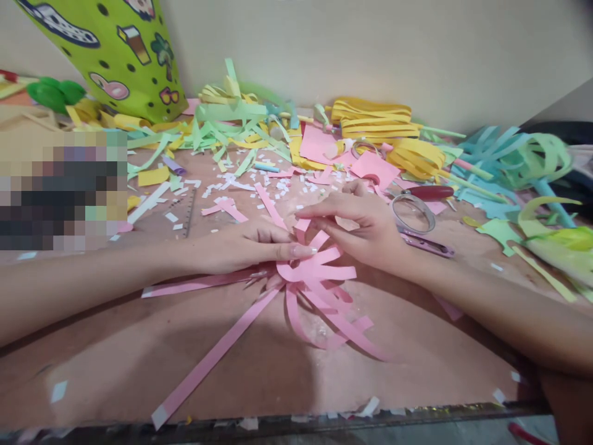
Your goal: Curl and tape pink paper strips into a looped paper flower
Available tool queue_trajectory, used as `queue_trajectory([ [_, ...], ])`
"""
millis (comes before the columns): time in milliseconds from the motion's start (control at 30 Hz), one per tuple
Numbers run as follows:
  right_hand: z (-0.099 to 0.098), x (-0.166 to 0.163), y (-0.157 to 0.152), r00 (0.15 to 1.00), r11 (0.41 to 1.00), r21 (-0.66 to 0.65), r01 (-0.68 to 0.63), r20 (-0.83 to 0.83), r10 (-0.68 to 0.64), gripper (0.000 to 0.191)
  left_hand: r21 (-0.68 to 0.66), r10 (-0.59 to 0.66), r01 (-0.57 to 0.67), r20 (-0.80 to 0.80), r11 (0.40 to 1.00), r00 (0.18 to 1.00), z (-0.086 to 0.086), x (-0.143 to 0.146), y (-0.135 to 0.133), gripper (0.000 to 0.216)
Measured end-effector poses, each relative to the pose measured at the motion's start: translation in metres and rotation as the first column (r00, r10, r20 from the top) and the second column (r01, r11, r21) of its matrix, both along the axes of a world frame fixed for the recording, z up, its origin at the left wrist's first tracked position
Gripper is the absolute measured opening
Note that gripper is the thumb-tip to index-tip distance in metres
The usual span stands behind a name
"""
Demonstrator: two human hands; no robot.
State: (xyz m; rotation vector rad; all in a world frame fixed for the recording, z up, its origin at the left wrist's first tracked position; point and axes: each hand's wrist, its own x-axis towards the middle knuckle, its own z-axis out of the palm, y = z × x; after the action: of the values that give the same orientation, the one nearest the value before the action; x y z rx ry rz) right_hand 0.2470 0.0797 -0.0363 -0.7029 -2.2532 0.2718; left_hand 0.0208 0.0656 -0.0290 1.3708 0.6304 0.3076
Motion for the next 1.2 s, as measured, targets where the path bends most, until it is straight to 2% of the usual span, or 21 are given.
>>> queue_trajectory([
  [67, -0.001, 0.001, 0.0, 0.999, 0.999, 0.038, -0.037, 0.039, 0.036, 0.024, 0.018, -0.006, 0.006, -0.022, 1.0, 1.0, 0.0, 0.0, -0.001, 0.039],
  [167, 0.0, 0.002, 0.0, 0.983, 0.985, -0.007, -0.175, 0.049, 0.175, 0.032, 0.093, -0.035, 0.04, -0.058, 0.995, 0.998, -0.002, -0.001, -0.001, 0.042],
  [233, 0.0, 0.003, 0.002, 0.962, 0.957, -0.108, -0.27, -0.004, 0.272, 0.036, 0.148, -0.063, 0.075, -0.087, 0.986, 0.994, -0.003, -0.002, 0.001, 0.045],
  [300, 0.0, 0.003, 0.002, 0.946, 0.904, -0.28, -0.323, -0.095, 0.309, 0.037, 0.203, -0.088, 0.112, -0.123, 0.973, 0.988, -0.004, -0.002, 0.002, 0.045],
  [367, 0.0, 0.002, 0.001, 0.937, 0.815, -0.466, -0.345, -0.219, 0.271, 0.033, 0.271, -0.116, 0.155, -0.154, 0.95, 0.981, -0.006, -0.002, 0.003, 0.046],
  [433, -0.001, -0.002, -0.001, 0.92, 0.702, -0.611, -0.367, -0.349, 0.177, 0.028, 0.353, -0.144, 0.201, -0.183, 0.914, 0.973, -0.007, -0.002, 0.004, 0.045],
  [533, -0.003, -0.01, -0.004, 0.869, 0.541, -0.729, -0.419, -0.495, 0.006, 0.023, 0.433, -0.155, 0.246, -0.236, 0.867, 0.959, -0.007, -0.002, 0.003, 0.047],
  [633, -0.004, -0.012, -0.005, 0.865, 0.42, -0.797, -0.434, -0.499, -0.054, 0.023, 0.42, -0.165, 0.27, -0.269, 0.867, 0.949, -0.006, -0.002, 0.001, 0.046],
  [700, -0.002, -0.012, -0.005, 0.894, 0.42, -0.816, -0.398, -0.448, -0.024, 0.027, 0.411, -0.16, 0.263, -0.268, 0.873, 0.95, -0.006, -0.001, 0.0, 0.044],
  [900, 0.009, -0.009, -0.007, 0.935, 0.572, -0.748, -0.337, -0.339, 0.107, 0.023, 0.495, -0.046, 0.173, -0.258, 0.852, 0.965, -0.01, -0.001, 0.001, 0.042],
  [1000, 0.014, -0.008, -0.006, 0.925, 0.64, -0.669, -0.378, -0.298, 0.235, 0.022, 0.511, -0.049, 0.191, -0.279, 0.838, 0.959, -0.015, -0.002, 0.003, 0.034],
  [1100, 0.015, -0.006, -0.004, 0.879, 0.641, -0.608, -0.468, -0.241, 0.413, 0.02, 0.468, -0.08, 0.208, -0.277, 0.859, 0.957, -0.016, -0.002, 0.003, 0.03],
  [1200, 0.012, -0.004, -0.002, 0.845, 0.621, -0.604, -0.499, -0.182, 0.502, 0.023, 0.444, -0.075, 0.191, -0.265, 0.875, 0.961, -0.011, 0.0, 0.002, 0.026],
])
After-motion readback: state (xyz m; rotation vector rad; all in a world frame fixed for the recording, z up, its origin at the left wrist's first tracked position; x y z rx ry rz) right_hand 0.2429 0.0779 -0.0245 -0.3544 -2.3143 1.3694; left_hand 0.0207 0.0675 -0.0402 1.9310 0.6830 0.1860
